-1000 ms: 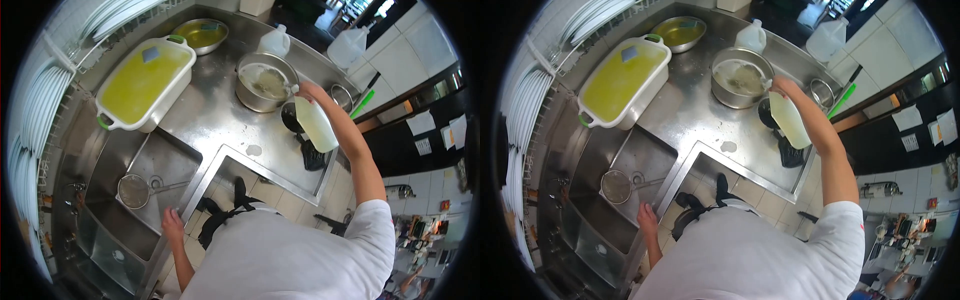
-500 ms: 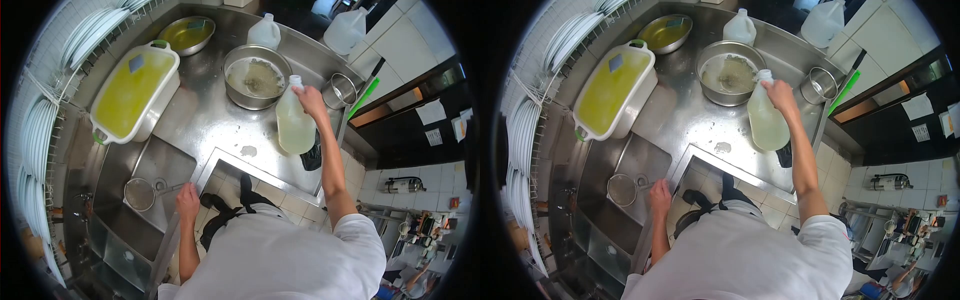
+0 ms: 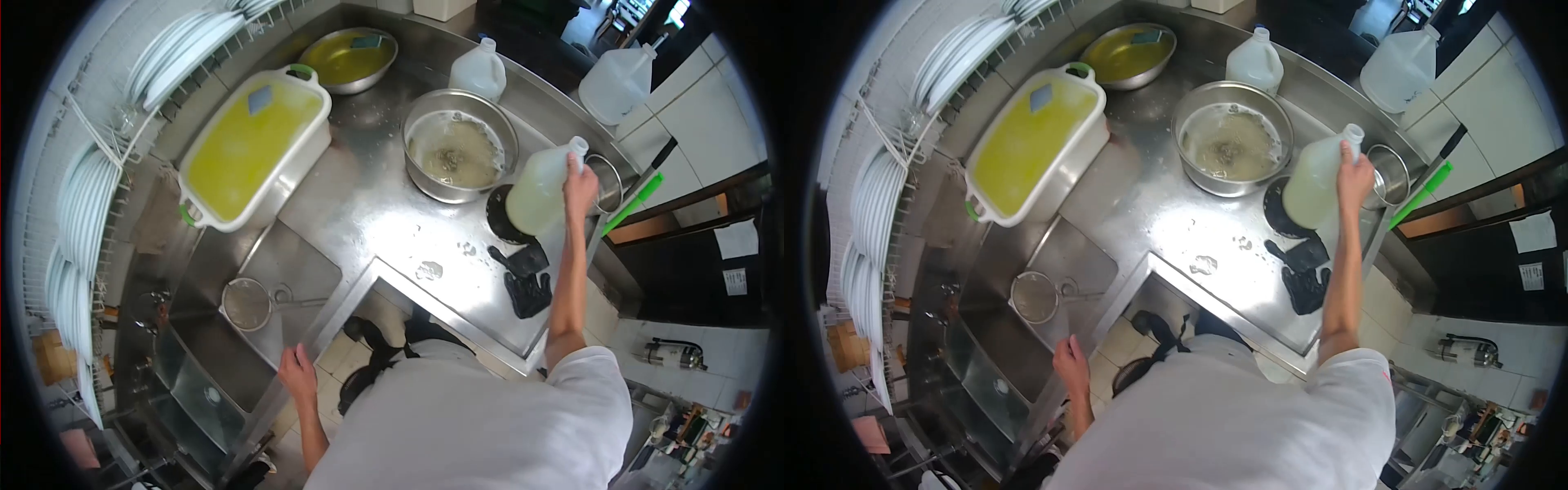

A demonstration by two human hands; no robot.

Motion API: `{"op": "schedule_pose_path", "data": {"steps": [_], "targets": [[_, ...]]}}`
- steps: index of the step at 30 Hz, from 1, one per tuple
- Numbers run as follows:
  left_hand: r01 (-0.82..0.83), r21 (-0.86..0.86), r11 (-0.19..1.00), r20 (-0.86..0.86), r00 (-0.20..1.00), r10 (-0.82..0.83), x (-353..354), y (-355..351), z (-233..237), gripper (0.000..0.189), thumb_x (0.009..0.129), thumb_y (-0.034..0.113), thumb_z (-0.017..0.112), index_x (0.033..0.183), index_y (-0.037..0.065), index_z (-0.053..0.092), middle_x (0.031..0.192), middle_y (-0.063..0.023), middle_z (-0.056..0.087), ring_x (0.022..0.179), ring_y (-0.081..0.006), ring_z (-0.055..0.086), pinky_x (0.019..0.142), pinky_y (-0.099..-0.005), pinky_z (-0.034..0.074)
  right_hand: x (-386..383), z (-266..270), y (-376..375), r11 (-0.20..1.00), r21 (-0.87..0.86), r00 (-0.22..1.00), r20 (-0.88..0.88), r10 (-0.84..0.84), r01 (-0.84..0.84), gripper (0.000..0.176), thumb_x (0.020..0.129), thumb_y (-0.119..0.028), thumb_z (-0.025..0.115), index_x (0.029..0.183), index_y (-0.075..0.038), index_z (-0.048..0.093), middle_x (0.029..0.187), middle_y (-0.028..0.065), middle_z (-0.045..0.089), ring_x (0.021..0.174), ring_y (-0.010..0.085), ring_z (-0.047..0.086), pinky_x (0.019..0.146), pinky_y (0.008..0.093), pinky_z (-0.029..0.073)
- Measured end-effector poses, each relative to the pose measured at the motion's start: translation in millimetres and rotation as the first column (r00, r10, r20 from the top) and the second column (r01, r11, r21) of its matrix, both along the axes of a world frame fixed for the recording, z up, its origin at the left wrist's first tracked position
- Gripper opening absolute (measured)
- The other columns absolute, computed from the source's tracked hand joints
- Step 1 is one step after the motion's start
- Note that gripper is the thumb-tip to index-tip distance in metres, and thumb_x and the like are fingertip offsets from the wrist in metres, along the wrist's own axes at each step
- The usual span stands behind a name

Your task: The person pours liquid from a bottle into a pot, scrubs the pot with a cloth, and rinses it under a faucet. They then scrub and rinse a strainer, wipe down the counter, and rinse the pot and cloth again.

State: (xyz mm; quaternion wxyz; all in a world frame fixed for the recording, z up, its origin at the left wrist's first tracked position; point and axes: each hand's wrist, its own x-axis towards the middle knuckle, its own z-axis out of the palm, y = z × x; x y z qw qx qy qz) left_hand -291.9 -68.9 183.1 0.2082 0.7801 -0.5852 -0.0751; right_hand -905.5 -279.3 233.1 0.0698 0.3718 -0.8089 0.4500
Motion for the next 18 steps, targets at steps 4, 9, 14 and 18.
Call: {"op": "schedule_pose_path", "data": {"steps": [4,9,14,18], "targets": [[-0.169,0.057,0.984,-0.3,0.937,0.178,-4.9,-10.6,-19.2,0.034,0.095,0.024,0.047,0.077,-0.002,0.058,0.063,-0.0162,0.053,0.058,-0.0245,0.052,0.055,-0.0385,0.039,-41.6,-14.9,-29.2,0.999,-0.027,0.999,-0.032,-0.034,0.033,0.055,0.087,-0.049,0.056,0.074,0.004,0.062,0.066,0.0236,0.06,0.067,0.0393,0.059,0.064,0.0445,0.044],[0.172,0.095,0.981,-0.531,0.842,-0.096,-78.1,-90.9,-6.4,0.04,0.097,0.029,0.044,0.078,-0.004,0.057,0.061,-0.012,0.049,0.061,-0.0125,0.044,0.057,-0.0324,0.038,-90.4,-12.4,-43.4,0.999,0.037,0.996,0.089,0.021,-0.025,0.054,0.088,-0.051,0.052,0.074,0.0,0.064,0.064,0.0184,0.062,0.066,0.0345,0.063,0.065,0.0442,0.046],[0.583,-0.172,0.794,-0.549,0.612,-0.569,-225.8,-186.7,47.8,0.028,0.094,0.019,0.047,0.079,-0.002,0.059,0.066,-0.0068,0.056,0.063,-0.0122,0.048,0.06,-0.0303,0.04,-95.5,-21.8,-32.0,0.998,0.061,0.997,-0.062,0.037,-0.033,0.052,0.087,-0.049,0.054,0.087,0.002,0.059,0.082,0.0268,0.061,0.08,0.0432,0.06,0.071,0.0497,0.045],[0.786,-0.403,0.469,-0.401,0.308,-0.863,-382.4,-244.8,125.8,0.02,0.08,0.019,0.069,0.092,0.003,0.064,0.084,-0.0093,0.058,0.068,-0.0213,0.051,0.06,-0.0317,0.04,-60.2,-33.2,51.0,0.993,0.101,0.978,-0.19,0.085,-0.067,0.052,0.081,-0.033,0.067,0.117,0.001,0.05,0.115,0.0254,0.054,0.109,0.0396,0.052,0.089,0.0458,0.043]]}}
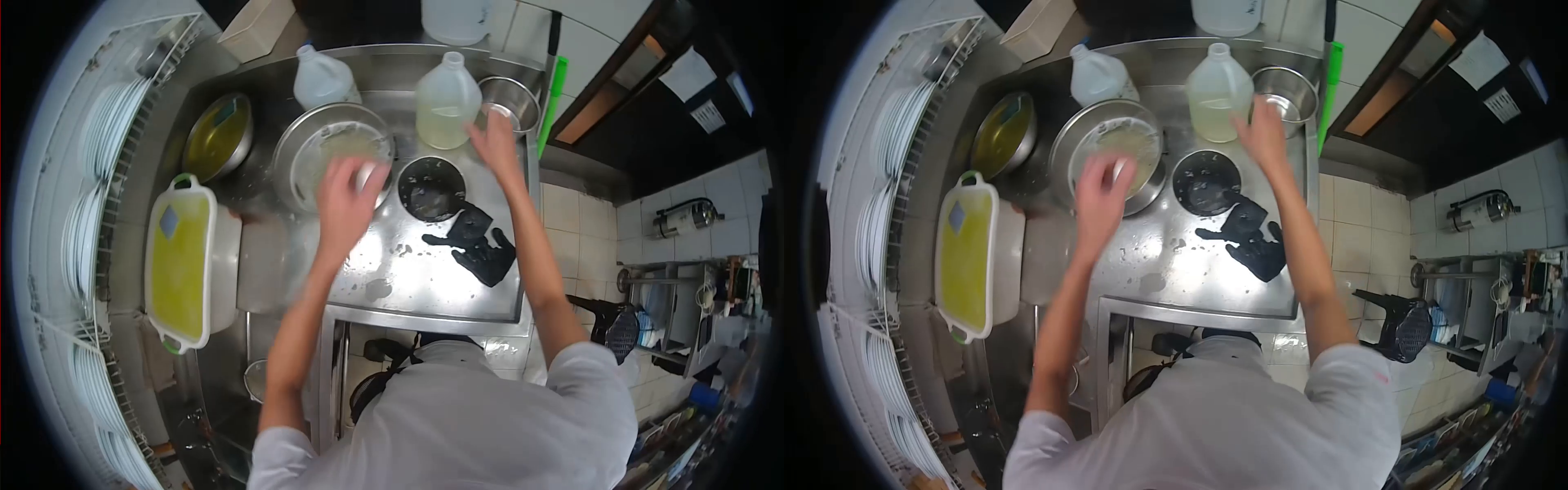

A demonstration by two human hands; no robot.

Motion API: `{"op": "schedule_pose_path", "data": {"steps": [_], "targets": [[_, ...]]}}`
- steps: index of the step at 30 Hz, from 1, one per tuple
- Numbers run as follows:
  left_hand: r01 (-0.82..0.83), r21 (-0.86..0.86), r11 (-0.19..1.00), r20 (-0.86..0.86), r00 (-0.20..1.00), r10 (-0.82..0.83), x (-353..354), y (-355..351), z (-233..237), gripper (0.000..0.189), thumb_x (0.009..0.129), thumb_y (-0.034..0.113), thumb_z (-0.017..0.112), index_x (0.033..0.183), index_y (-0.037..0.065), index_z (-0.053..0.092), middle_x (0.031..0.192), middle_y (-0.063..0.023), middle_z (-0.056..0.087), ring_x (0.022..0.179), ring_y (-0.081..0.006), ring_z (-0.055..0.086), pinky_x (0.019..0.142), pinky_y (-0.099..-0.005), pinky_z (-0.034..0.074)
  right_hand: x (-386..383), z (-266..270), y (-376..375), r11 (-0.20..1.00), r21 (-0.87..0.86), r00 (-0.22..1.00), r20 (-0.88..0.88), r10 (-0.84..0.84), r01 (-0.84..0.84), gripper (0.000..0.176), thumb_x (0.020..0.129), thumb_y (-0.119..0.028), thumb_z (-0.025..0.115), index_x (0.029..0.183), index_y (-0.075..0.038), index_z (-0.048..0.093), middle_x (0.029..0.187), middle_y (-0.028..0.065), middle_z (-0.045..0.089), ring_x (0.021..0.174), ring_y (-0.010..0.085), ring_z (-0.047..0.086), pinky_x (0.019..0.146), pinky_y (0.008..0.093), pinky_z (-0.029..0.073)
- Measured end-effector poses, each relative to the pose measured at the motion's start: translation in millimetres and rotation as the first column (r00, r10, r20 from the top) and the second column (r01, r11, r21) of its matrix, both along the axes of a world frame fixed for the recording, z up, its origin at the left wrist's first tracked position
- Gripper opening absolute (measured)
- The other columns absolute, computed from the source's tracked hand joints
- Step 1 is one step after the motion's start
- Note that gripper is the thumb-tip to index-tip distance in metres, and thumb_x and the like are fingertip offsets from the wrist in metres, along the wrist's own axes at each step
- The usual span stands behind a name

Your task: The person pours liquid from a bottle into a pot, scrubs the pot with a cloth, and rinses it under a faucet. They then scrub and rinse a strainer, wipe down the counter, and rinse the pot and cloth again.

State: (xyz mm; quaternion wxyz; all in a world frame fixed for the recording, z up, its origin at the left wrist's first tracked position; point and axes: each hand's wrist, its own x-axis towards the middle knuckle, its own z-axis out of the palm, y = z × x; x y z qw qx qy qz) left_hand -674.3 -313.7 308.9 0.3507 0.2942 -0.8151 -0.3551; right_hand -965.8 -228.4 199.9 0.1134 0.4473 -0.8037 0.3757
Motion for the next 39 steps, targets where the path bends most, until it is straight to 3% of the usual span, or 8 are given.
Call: {"op": "schedule_pose_path", "data": {"steps": [5,15,21,25,27,30,34,39], "targets": [[0.249,-0.54,0.804,0.06,0.964,-0.258,-210.5,-87.9,25.6,0.035,0.075,0.028,0.074,0.098,0.003,0.066,0.094,-0.0148,0.062,0.087,-0.0312,0.061,0.077,-0.0377,0.049,103.8,-13.9,149.4,0.549,0.801,0.944,0.324,-0.063,-0.238,0.1,0.067,-0.03,0.079,0.147,-0.02,0.02,0.145,0.0302,0.021,0.115,0.0465,0.048,0.091,0.0455,0.048],[0.503,-0.571,0.649,0.451,0.853,-0.263,-262.2,-116.3,5.9,0.039,0.075,0.031,0.071,0.103,0.004,0.066,0.099,-0.0164,0.063,0.088,-0.035,0.061,0.078,-0.0424,0.049,108.5,-80.2,153.4,0.746,0.648,0.956,0.287,-0.055,-0.152,0.1,0.062,-0.026,0.082,0.144,-0.035,0.024,0.147,0.0211,0.025,0.092,0.0391,0.06,0.077,0.0418,0.054],[0.674,-0.5,0.543,0.745,0.655,-0.128,-282.7,-116.3,31.1,0.049,0.07,0.041,0.074,0.104,0.007,0.066,0.091,-0.0168,0.066,0.092,-0.0316,0.063,0.08,-0.0421,0.051,108.1,-113.0,99.5,0.93,0.337,0.934,0.357,0.018,-0.146,0.021,0.068,-0.012,0.067,0.087,-0.008,0.059,0.088,0.0124,0.06,0.077,0.0341,0.062,0.068,0.0434,0.051],[0.722,-0.436,0.537,0.716,0.64,-0.28,-261.4,-133.9,23.4,0.048,0.073,0.039,0.073,0.107,0.007,0.064,0.102,-0.0176,0.064,0.093,-0.0326,0.062,0.079,-0.041,0.051,121.8,-120.0,79.6,0.937,0.338,0.947,0.32,-0.02,-0.094,0.02,0.07,-0.017,0.066,0.081,-0.002,0.059,0.086,0.0158,0.06,0.074,0.0373,0.062,0.068,0.0449,0.051],[0.197,-0.901,0.386,0.043,0.927,-0.372,-227.6,-106.6,7.5,0.033,0.079,0.027,0.067,0.101,0.002,0.062,0.102,-0.0166,0.061,0.087,-0.0356,0.06,0.077,-0.0428,0.049,130.1,-117.5,81.3,0.91,0.406,0.944,0.324,-0.061,-0.081,0.02,0.07,-0.017,0.066,0.081,-0.002,0.059,0.086,0.0166,0.061,0.074,0.0378,0.062,0.068,0.0448,0.051],[0.192,-0.297,0.935,0.005,0.98,-0.199,-175.5,-26.5,-81.1,0.013,0.084,0.011,0.053,0.092,0.002,0.057,0.096,-0.0195,0.055,0.086,-0.0385,0.057,0.079,-0.0482,0.046,127.4,-118.5,86.1,0.906,0.423,0.934,0.335,-0.127,-0.028,0.022,0.071,-0.018,0.068,0.081,-0.001,0.058,0.081,0.0199,0.061,0.074,0.0393,0.062,0.068,0.0454,0.05],[0.236,0.471,0.85,0.348,0.836,-0.425,-151.1,19.7,-278.0,0.056,0.083,0.041,0.059,0.12,-0.002,0.053,0.114,-0.0252,0.057,0.113,-0.0398,0.052,0.096,-0.0424,0.042,138.6,-119.8,105.0,0.919,0.395,0.908,0.386,-0.16,-0.006,0.025,0.071,-0.018,0.07,0.079,0.001,0.056,0.075,0.0233,0.062,0.072,0.041,0.062,0.067,0.0458,0.05],[0.255,0.285,0.924,0.369,0.86,-0.352,-135.3,46.1,-235.5,0.028,0.083,0.016,0.06,0.107,0.004,0.057,0.105,-0.0199,0.06,0.097,-0.0404,0.057,0.083,-0.0457,0.047,138.4,-114.5,114.4,0.969,0.23,0.895,0.445,-0.025,-0.087,0.02,0.071,-0.007,0.066,0.085,0.002,0.055,0.086,0.0196,0.055,0.077,0.04,0.058,0.068,0.044,0.047]]}}
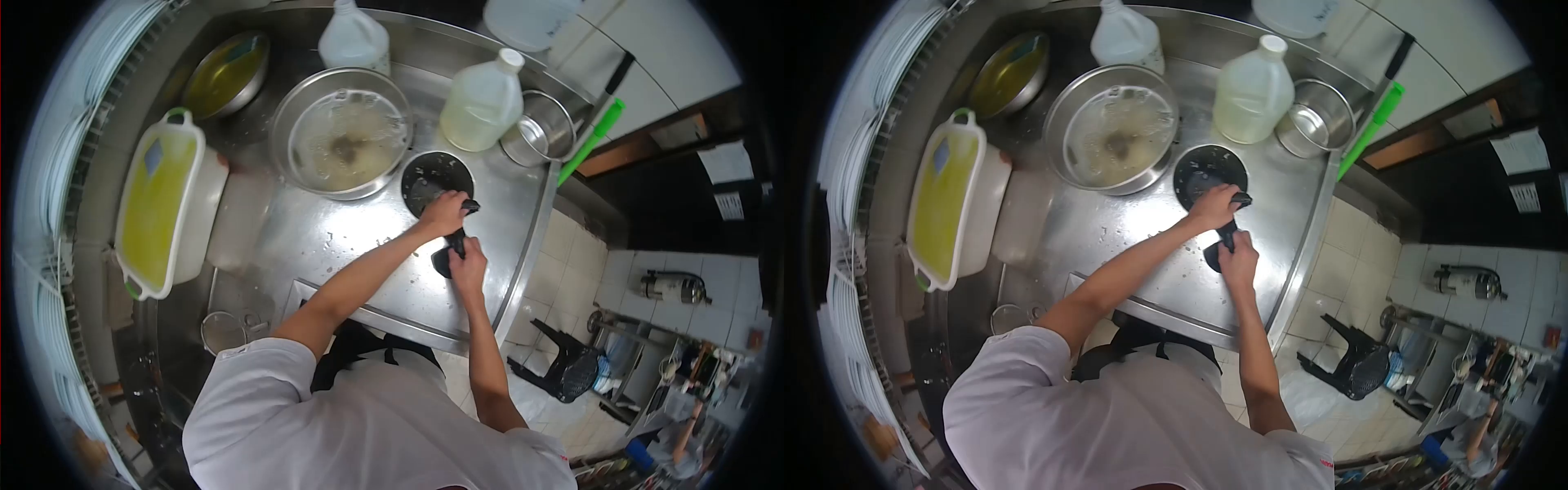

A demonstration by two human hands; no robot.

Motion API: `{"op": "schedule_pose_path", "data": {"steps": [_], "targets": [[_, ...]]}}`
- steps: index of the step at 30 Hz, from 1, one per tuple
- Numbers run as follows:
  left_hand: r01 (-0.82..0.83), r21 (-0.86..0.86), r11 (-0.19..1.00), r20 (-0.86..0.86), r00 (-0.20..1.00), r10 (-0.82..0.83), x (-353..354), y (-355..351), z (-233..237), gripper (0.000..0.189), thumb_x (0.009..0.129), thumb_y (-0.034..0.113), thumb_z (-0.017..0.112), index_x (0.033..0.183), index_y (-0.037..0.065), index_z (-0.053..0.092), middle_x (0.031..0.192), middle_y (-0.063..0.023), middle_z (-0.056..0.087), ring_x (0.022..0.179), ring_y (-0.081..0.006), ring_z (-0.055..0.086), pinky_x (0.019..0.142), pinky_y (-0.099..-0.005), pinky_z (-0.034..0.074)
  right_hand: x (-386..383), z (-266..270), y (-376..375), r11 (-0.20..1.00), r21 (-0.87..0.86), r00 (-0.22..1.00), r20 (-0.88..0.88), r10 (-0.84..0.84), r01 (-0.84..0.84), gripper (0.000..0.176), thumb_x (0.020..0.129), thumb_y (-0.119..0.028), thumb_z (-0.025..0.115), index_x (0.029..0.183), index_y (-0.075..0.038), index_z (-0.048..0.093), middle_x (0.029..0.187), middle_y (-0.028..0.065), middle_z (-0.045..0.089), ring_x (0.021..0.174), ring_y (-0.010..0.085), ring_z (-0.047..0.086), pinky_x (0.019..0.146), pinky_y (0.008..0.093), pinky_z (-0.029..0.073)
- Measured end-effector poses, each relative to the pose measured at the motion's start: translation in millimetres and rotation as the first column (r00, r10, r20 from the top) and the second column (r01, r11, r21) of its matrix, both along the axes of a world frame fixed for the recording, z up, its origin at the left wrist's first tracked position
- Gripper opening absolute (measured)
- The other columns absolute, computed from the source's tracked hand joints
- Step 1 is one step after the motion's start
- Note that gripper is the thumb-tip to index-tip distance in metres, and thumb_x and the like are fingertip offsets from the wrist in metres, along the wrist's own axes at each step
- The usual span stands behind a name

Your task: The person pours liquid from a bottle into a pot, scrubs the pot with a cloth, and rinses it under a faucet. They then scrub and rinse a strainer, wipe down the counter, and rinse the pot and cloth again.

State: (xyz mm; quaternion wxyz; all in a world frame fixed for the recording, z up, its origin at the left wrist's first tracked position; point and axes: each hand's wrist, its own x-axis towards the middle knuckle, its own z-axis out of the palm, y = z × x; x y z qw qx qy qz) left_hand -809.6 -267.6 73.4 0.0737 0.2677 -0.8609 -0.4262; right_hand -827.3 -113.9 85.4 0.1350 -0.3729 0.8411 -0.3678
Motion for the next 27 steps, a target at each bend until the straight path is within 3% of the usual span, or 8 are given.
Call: {"op": "schedule_pose_path", "data": {"steps": [5,12,15,16,19,21,25,27], "targets": [[-0.248,0.234,0.94,-0.395,0.859,0.325,30.1,-15.3,89.7,0.023,0.084,0.006,0.057,0.106,0.002,0.058,0.105,-0.0181,0.062,0.097,-0.0358,0.06,0.084,-0.0396,0.047,-1.1,69.2,-18.8,0.966,-0.257,0.999,-0.017,-0.035,0.03,0.018,0.073,-0.001,0.063,0.086,0.003,0.051,0.084,0.0161,0.051,0.075,0.0325,0.054,0.07,0.034,0.045],[-0.461,0.082,0.883,-0.647,0.65,0.399,100.4,-98.8,191.4,0.024,0.082,0.004,0.054,0.106,0.003,0.059,0.1,-0.0176,0.063,0.096,-0.0343,0.061,0.084,-0.038,0.047,12.6,156.3,-132.5,0.812,-0.573,0.99,0.003,0.14,-0.113,0.019,0.082,-0.007,0.065,0.083,-0.002,0.046,0.078,0.0067,0.045,0.073,0.0185,0.046,0.07,0.0279,0.041],[-0.49,-0.123,0.863,-0.24,0.859,0.453,129.0,-140.1,167.5,0.025,0.079,0.011,0.057,0.102,0.001,0.063,0.099,-0.0203,0.063,0.097,-0.0361,0.06,0.084,-0.0419,0.048,8.7,145.0,-202.3,0.856,-0.462,0.944,0.105,0.311,-0.231,0.014,0.081,-0.008,0.061,0.087,-0.003,0.049,0.08,0.0051,0.047,0.077,0.0174,0.047,0.075,0.0281,0.041],[-0.403,-0.251,0.88,-0.03,0.912,0.409,138.8,-149.5,157.7,0.026,0.077,0.015,0.059,0.099,0.003,0.065,0.099,-0.0187,0.064,0.097,-0.0336,0.062,0.083,-0.042,0.049,-0.3,123.1,-231.5,0.804,-0.477,0.922,-0.034,0.386,-0.354,0.016,0.08,-0.006,0.06,0.092,-0.002,0.051,0.085,0.0074,0.051,0.082,0.0198,0.05,0.08,0.0303,0.042],[-0.127,-0.529,0.839,0.395,0.838,0.376,155.5,-142.0,126.9,0.026,0.075,0.027,0.063,0.095,0.011,0.071,0.102,-0.0106,0.068,0.098,-0.0244,0.064,0.078,-0.0397,0.051,-7.3,91.3,-287.3,0.796,-0.15,0.807,-0.182,0.561,-0.587,0.029,0.08,-0.009,0.058,0.108,-0.003,0.055,0.102,0.0163,0.056,0.099,0.0325,0.055,0.092,0.0382,0.041],[-0.097,-0.48,0.872,0.465,0.815,0.346,165.1,-136.1,120.7,0.028,0.076,0.031,0.062,0.098,0.014,0.071,0.104,-0.0059,0.068,0.099,-0.0205,0.064,0.077,-0.0355,0.05,-7.4,75.1,-315.1,0.686,0.155,0.675,-0.125,0.728,-0.711,0.046,0.081,-0.019,0.062,0.124,-0.007,0.052,0.116,0.0231,0.055,0.11,0.0365,0.053,0.095,0.0406,0.04],[-0.153,-0.412,0.898,0.489,0.795,0.36,169.7,-140.0,111.8,0.03,0.079,0.031,0.062,0.102,0.013,0.07,0.108,-0.0053,0.067,0.1,-0.0196,0.064,0.079,-0.0328,0.049,21.7,57.3,-337.8,0.329,0.403,0.418,0.156,0.895,-0.854,0.063,0.08,-0.035,0.065,0.132,-0.005,0.045,0.126,0.0285,0.05,0.117,0.042,0.048,0.097,0.0413,0.039],[-0.192,-0.412,0.891,0.491,0.777,0.394,177.5,-134.5,127.3,0.029,0.08,0.03,0.062,0.102,0.014,0.07,0.108,-0.0043,0.067,0.101,-0.0184,0.063,0.08,-0.032,0.049,1.2,1.8,-365.1,0.352,0.504,0.405,-0.005,0.914,-0.789,0.063,0.081,-0.04,0.062,0.131,-0.006,0.046,0.125,0.0256,0.052,0.115,0.0428,0.049,0.097,0.0421,0.039]]}}
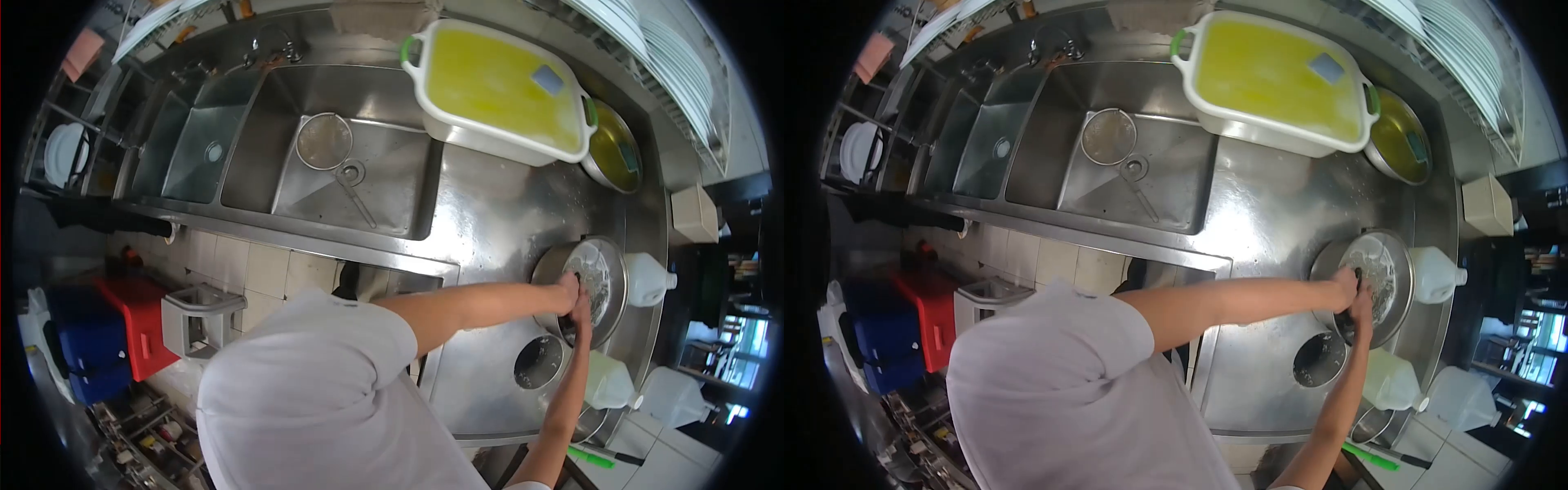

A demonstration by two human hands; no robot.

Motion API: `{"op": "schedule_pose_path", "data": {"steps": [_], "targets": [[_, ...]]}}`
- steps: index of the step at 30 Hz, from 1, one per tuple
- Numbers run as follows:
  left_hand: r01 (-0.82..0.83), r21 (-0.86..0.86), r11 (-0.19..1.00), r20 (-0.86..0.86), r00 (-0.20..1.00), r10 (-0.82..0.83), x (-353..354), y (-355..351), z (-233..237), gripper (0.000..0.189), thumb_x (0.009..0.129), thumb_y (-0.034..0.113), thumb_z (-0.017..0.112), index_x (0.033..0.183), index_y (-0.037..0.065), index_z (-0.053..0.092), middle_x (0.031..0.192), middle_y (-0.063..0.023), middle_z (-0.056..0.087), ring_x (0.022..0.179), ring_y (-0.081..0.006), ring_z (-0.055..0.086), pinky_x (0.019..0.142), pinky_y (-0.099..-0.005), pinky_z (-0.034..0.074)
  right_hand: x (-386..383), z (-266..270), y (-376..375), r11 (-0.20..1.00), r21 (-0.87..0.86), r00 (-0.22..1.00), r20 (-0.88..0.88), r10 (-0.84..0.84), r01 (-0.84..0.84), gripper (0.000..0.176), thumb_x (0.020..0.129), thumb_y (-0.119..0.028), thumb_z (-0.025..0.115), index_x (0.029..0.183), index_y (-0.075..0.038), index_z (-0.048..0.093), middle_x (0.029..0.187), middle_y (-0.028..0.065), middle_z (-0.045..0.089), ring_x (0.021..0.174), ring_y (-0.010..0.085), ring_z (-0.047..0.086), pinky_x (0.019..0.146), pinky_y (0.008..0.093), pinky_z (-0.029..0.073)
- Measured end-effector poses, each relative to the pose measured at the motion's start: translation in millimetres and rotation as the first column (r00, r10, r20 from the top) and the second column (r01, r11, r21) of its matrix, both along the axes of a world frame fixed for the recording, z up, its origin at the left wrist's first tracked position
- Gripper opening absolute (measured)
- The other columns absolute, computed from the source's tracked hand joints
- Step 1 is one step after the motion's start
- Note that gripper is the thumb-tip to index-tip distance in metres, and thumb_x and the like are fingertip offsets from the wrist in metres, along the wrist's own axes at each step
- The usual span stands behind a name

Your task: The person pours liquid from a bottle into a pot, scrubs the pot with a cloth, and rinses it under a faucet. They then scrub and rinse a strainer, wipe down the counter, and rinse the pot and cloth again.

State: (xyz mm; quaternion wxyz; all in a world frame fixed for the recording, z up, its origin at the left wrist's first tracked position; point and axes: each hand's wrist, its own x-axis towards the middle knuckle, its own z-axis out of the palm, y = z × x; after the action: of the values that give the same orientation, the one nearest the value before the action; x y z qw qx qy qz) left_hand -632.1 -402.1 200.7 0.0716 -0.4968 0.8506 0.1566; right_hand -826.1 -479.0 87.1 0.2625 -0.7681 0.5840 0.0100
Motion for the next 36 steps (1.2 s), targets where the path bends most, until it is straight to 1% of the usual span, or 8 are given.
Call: {"op": "schedule_pose_path", "data": {"steps": [6,9,18,20,23,30,34,36], "targets": [[-0.218,0.132,0.967,-0.127,0.964,0.235,-21.7,-7.0,-32.1,0.028,0.081,0.023,0.062,0.108,0.016,0.068,0.112,0.0019,0.066,0.099,-0.0154,0.064,0.081,-0.0302,0.049,26.1,11.1,33.7,0.987,-0.09,0.989,-0.079,0.123,-0.13,0.058,0.081,-0.039,0.06,0.129,-0.009,0.048,0.129,0.0227,0.049,0.119,0.0429,0.045,0.098,0.0445,0.038],[-0.37,-0.255,0.893,0.003,0.924,0.384,-52.3,-17.0,-93.0,0.037,0.088,0.022,0.05,0.121,0.008,0.058,0.128,-0.0073,0.054,0.117,-0.0244,0.05,0.097,-0.0428,0.036,61.0,21.1,56.2,0.973,-0.17,0.986,-0.083,0.144,-0.157,0.057,0.081,-0.037,0.059,0.129,-0.009,0.048,0.131,0.0221,0.047,0.121,0.0425,0.043,0.099,0.0452,0.038],[-0.29,-0.242,0.926,0.079,0.945,0.317,38.8,63.1,-66.8,0.048,0.089,0.021,0.046,0.132,0.0,0.049,0.143,-0.0168,0.039,0.135,-0.0325,0.031,0.113,-0.0475,0.014,146.5,23.0,103.1,0.916,-0.271,0.95,-0.184,0.252,-0.295,0.052,0.082,-0.033,0.057,0.128,-0.011,0.05,0.137,0.0201,0.042,0.126,0.0413,0.038,0.099,0.047,0.037],[-0.107,0.035,0.994,-0.072,0.991,0.109,78.7,74.4,-52.2,0.038,0.087,0.019,0.049,0.119,0.004,0.061,0.13,-0.0164,0.053,0.125,-0.0274,0.047,0.106,-0.0425,0.032,159.3,19.1,110.4,0.905,-0.27,0.934,-0.237,0.268,-0.328,0.051,0.082,-0.032,0.056,0.128,-0.011,0.05,0.138,0.0197,0.041,0.127,0.041,0.037,0.099,0.0474,0.037],[-0.227,-0.124,0.966,-0.071,0.973,0.22,125.7,106.3,-12.3,0.026,0.084,0.016,0.053,0.102,0.007,0.07,0.109,-0.0106,0.066,0.102,-0.0221,0.063,0.084,-0.0348,0.05,180.5,11.8,108.5,0.877,-0.292,0.902,-0.325,0.284,-0.381,0.05,0.082,-0.031,0.055,0.128,-0.012,0.05,0.14,0.019,0.039,0.129,0.0406,0.035,0.099,0.048,0.036],[-0.413,-0.014,0.911,-0.358,0.852,0.381,132.3,114.1,-37.3,0.018,0.081,0.011,0.055,0.085,0.007,0.072,0.092,-0.0096,0.07,0.086,-0.0223,0.068,0.07,-0.0342,0.055,179.8,-33.8,90.0,0.794,-0.3,0.812,-0.45,0.371,-0.529,0.056,0.083,-0.028,0.053,0.136,-0.017,0.042,0.145,0.0175,0.032,0.135,0.0397,0.028,0.099,0.0475,0.039],[-0.228,0.116,0.967,-0.285,0.925,0.252,138.4,104.4,-24.1,0.023,0.081,0.01,0.056,0.1,0.004,0.067,0.104,-0.015,0.067,0.091,-0.0249,0.068,0.073,-0.0342,0.055,189.2,55.4,123.9,0.92,0.2,0.776,-0.494,0.392,-0.337,0.064,0.082,-0.024,0.055,0.141,-0.016,0.032,0.142,0.0189,0.037,0.117,0.0403,0.05,0.091,0.0475,0.047],[-0.329,0.275,0.903,-0.246,0.884,0.397,131.1,94.2,-28.2,0.062,0.075,0.018,0.069,0.131,0.003,0.046,0.126,-0.0255,0.051,0.105,-0.032,0.062,0.082,-0.0362,0.053,117.0,-32.5,97.1,0.847,-0.085,0.821,-0.311,0.478,-0.525,0.063,0.077,-0.012,0.058,0.136,-0.01,0.039,0.131,0.0215,0.047,0.108,0.0401,0.056,0.091,0.0453,0.047]]}}
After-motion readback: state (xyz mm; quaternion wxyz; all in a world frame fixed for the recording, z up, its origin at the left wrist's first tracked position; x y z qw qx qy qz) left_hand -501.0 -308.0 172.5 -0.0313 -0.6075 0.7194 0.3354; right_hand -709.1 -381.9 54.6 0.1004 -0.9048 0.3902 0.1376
